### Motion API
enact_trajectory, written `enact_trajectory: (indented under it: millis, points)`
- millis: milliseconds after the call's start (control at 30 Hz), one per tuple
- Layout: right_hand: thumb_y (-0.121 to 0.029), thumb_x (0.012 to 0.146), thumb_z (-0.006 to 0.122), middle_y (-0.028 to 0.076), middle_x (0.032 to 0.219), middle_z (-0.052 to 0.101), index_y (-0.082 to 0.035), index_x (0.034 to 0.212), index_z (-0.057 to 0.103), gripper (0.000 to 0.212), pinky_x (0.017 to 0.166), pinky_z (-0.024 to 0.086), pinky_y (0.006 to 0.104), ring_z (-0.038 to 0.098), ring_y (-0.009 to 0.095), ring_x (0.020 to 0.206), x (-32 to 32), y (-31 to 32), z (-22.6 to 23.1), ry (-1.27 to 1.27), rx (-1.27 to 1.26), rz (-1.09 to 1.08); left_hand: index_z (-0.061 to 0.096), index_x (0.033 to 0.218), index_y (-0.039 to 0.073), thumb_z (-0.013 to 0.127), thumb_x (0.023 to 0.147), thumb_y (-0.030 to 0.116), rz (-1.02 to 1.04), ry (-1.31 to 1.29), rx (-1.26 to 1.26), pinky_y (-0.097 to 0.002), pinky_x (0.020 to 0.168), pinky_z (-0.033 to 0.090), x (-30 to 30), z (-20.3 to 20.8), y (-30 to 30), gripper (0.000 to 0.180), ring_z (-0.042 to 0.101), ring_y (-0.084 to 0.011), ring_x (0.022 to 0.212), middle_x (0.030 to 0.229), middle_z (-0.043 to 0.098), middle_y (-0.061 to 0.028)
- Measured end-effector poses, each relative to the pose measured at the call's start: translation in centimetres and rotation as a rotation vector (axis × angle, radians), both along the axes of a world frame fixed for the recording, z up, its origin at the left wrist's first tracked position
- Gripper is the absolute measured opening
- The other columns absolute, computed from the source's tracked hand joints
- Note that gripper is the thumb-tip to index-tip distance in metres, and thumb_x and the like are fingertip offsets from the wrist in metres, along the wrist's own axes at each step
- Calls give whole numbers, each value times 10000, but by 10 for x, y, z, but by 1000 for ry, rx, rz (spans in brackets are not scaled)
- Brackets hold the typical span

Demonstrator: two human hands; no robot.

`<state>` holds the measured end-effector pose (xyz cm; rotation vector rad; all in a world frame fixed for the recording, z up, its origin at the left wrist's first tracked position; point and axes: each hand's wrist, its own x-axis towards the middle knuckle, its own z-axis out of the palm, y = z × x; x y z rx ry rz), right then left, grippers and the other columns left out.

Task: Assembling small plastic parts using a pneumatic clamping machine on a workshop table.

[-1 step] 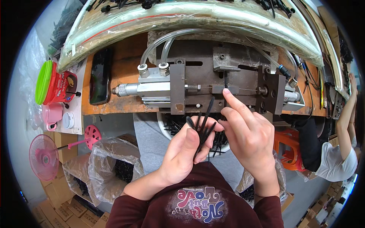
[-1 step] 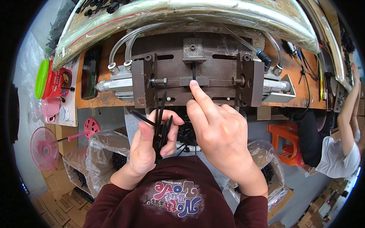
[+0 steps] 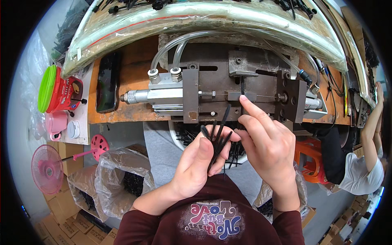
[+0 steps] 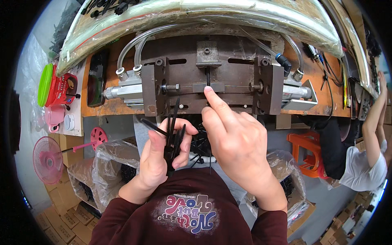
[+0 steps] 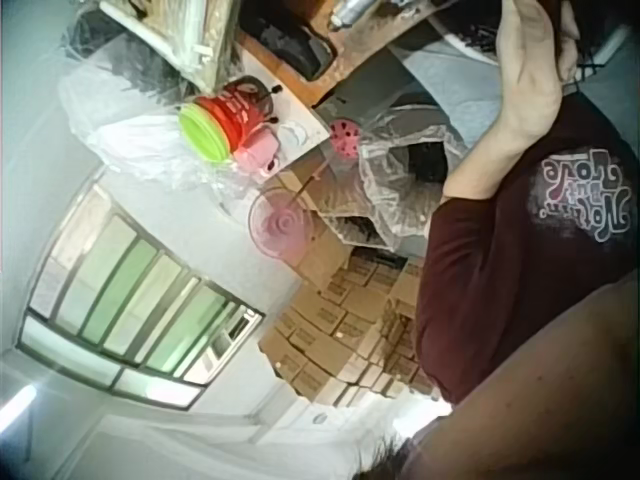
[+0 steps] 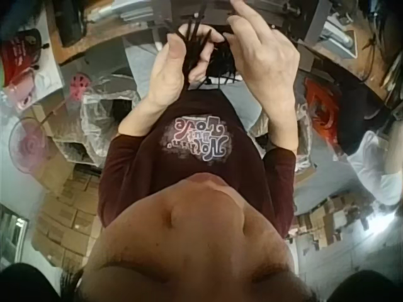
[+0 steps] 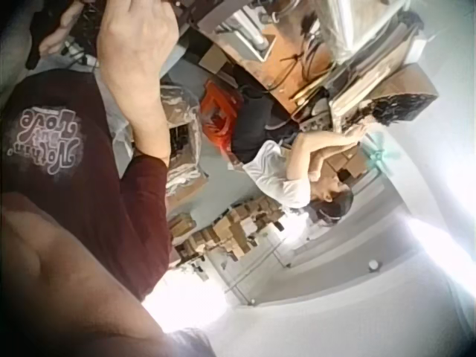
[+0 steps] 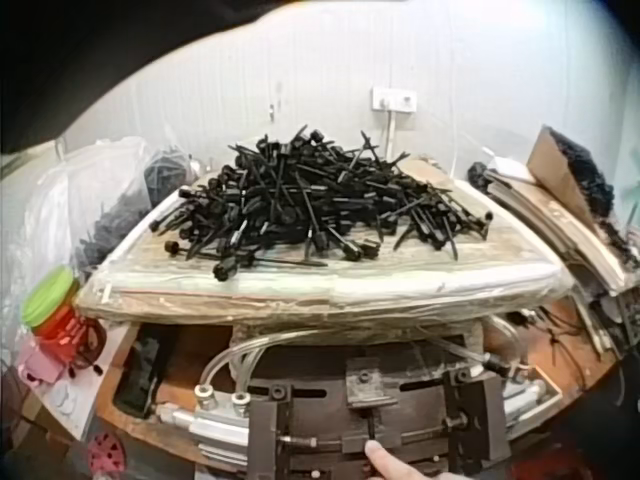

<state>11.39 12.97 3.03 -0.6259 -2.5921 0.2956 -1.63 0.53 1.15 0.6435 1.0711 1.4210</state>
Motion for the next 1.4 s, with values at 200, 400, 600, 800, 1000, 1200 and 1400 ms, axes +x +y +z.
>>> enact_trajectory:
  millis: [200, 400, 600, 800, 1000, 1200, 1400]
  points:
    - [-90, 659, 838, 96, 966, 665, -35, 924, 700, 304, 594, 523, 301, 652, 195, 694, 4, -21, 18, 357, -276, 55, 489, 1243, -29, 245, 985, 662, 21, -49, 23, -184, 556, 311, -1, 0, 2, 776, 374, -33, 596, 872, 495, -13]
    - [-97, 588, 862, 55, 970, 633, -66, 967, 729, 403, 599, 478, 292, 570, 194, 723, 3, -33, 10, 239, -270, 190, 470, 1282, -22, 75, 945, 724, -73, 149, 4, -325, 1020, 368, 1, 4, 3, 909, 506, -184, 1136, 1217, 532, -106]
    - [23, 640, 816, 147, 1051, 657, 3, 983, 713, 359, 744, 566, 353, 679, 285, 896, 14, -33, 12, 359, -406, 169, 479, 1262, -25, 320, 1001, 602, -36, 37, -34, -223, 693, 417, -4, -3, 2, 698, 520, -89, 770, 987, 537, -35]
    - [-1, 664, 826, 195, 1149, 671, -5, 991, 725, 342, 783, 593, 367, 704, 317, 958, 36, -42, -2, 416, -563, 269, 534, 1143, -14, 598, 988, 253, 104, -324, -49, -197, 463, 266, -5, 8, 9, 315, 356, -29, 482, 607, 409, 53]
    - [-2, 648, 822, 199, 1131, 682, 2, 948, 720, 317, 789, 604, 384, 712, 321, 952, 46, -52, -8, 484, -675, 266, 571, 1040, -19, 577, 998, 201, 72, -278, -67, -216, 453, 251, -5, 13, 8, 224, 345, -34, 452, 556, 400, 49]
    - [-102, 740, 829, 192, 1082, 673, -20, 781, 675, 179, 704, 614, 357, 732, 336, 851, 49, -50, -8, 481, -637, 387, 665, 958, 2, 665, 945, 122, 296, -392, 53, -197, 443, 252, -7, 14, 7, 122, 374, -4, 487, 684, 563, 33]
    - [-30, 668, 818, 189, 1147, 683, -10, 903, 717, 257, 838, 601, 418, 709, 329, 973, 49, -55, -5, 468, -701, 326, 601, 931, -51, 605, 975, 143, 149, -370, 36, -218, 439, 244, -5, 13, 4, 199, 340, -26, 457, 795, 471, -17]
